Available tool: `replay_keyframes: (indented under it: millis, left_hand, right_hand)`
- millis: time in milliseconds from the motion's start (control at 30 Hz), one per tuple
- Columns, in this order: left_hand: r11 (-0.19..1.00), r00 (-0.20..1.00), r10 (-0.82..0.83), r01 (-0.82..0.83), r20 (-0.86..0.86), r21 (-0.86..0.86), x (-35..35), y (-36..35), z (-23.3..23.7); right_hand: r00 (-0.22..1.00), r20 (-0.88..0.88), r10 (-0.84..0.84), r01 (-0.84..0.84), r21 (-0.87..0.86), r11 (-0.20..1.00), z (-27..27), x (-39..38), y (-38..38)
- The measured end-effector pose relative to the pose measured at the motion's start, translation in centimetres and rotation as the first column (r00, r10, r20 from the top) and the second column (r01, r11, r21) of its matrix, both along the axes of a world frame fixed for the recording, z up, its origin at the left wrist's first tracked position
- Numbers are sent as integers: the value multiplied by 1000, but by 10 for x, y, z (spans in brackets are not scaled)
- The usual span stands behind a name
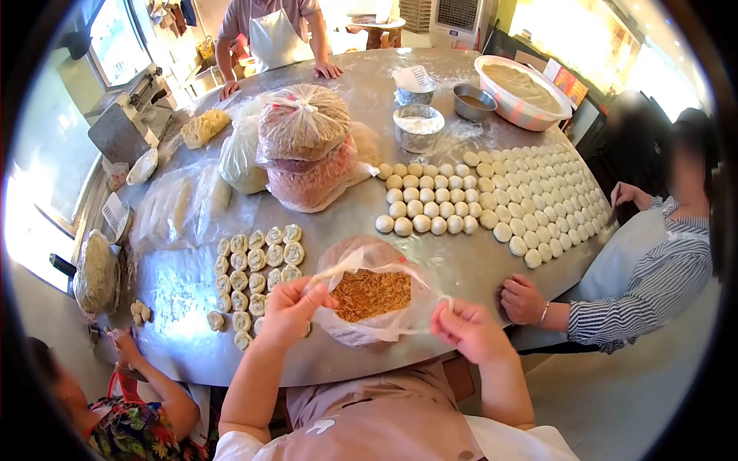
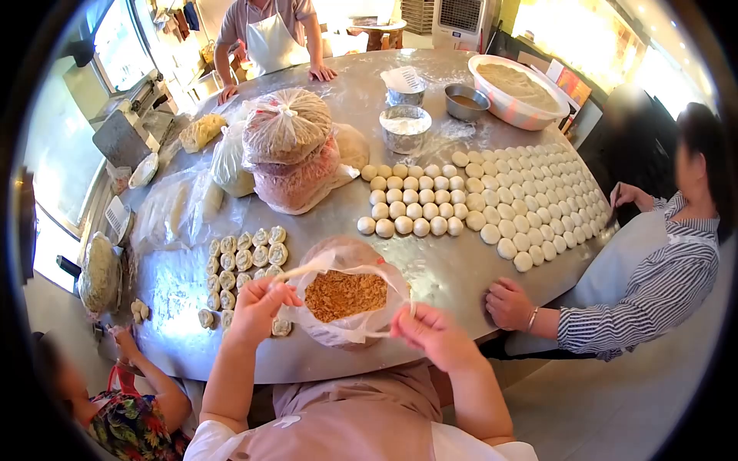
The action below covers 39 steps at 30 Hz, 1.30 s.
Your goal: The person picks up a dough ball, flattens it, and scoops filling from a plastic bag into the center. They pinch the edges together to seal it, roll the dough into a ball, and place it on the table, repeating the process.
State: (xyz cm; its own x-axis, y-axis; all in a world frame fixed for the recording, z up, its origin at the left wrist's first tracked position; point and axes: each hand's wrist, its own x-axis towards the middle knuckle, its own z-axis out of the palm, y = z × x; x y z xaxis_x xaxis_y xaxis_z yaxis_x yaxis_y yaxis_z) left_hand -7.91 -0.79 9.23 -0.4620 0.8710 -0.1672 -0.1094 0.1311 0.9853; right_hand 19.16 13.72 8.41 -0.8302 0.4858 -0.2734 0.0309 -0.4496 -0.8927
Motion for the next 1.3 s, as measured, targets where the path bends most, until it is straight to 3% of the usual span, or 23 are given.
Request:
replay_keyframes:
  millis: [33,133,200,267,300,333,400,433,500,567,633,733,767,833,867,967,1000,1033,1067,1100,1167,1267,1300]
  left_hand:
    - [999,999,11,-13,44,52,-5,1,3]
    - [969,996,10,-30,84,246,-10,12,20]
    - [938,995,15,-47,95,345,-8,17,51]
    - [909,997,-30,-2,69,418,-2,20,83]
    - [852,985,-174,155,-9,501,-6,23,87]
    - [889,984,-171,180,-60,422,2,23,99]
    - [921,944,-207,276,-257,273,16,27,106]
    - [899,756,-228,405,-614,166,18,31,109]
    - [896,589,-207,436,-782,91,17,39,86]
    - [916,673,-169,378,-720,138,27,41,70]
    - [884,583,-142,438,-800,163,33,46,59]
    - [883,695,-254,450,-673,132,44,49,70]
    - [880,676,-272,462,-685,107,45,51,70]
    - [882,643,-303,469,-704,49,43,54,63]
    - [872,685,-193,448,-702,197,46,57,49]
    - [953,810,-249,303,-530,16,46,45,49]
    - [970,934,-226,242,-278,25,41,40,36]
    - [984,984,-179,179,-2,23,35,35,13]
    - [993,954,-115,116,276,12,28,31,-7]
    - [995,861,43,-85,506,60,21,28,-17]
    - [882,448,232,-471,863,7,8,21,-35]
    - [776,185,310,-616,933,-135,-9,9,-87]
    - [750,175,330,-646,928,-145,-9,5,-92]
  right_hand:
    - [998,-52,-26,22,-65,998,12,-2,9]
    - [986,-139,-95,123,210,970,40,-27,19]
    - [973,-206,-101,153,254,955,64,-42,16]
    - [972,-191,-133,192,336,922,90,-53,6]
    - [958,-274,-78,178,361,915,95,-60,2]
    - [935,-353,-27,175,393,903,99,-65,-1]
    - [948,-316,44,118,473,873,92,-73,-6]
    - [952,-294,81,83,505,859,84,-74,-7]
    - [949,-314,2,200,608,769,66,-76,-11]
    - [940,-338,39,210,667,715,55,-74,-10]
    - [923,-342,174,120,688,715,50,-68,-10]
    - [943,-300,140,149,762,630,55,-68,-12]
    - [948,-291,129,157,781,605,57,-70,-11]
    - [965,-246,86,118,708,696,61,-70,-11]
    - [973,-219,68,99,667,738,61,-69,-11]
    - [992,-104,-74,116,490,864,42,-61,-3]
    - [979,-123,-160,189,283,940,35,-62,2]
    - [962,-114,-249,257,63,964,28,-62,7]
    - [940,-78,-333,318,-156,935,20,-61,13]
    - [925,-46,-377,344,-317,884,7,-59,21]
    - [890,52,-454,391,-600,698,-31,-53,37]
    - [842,275,-464,483,-768,421,-97,-44,43]
    - [835,284,-471,492,-769,409,-107,-41,38]
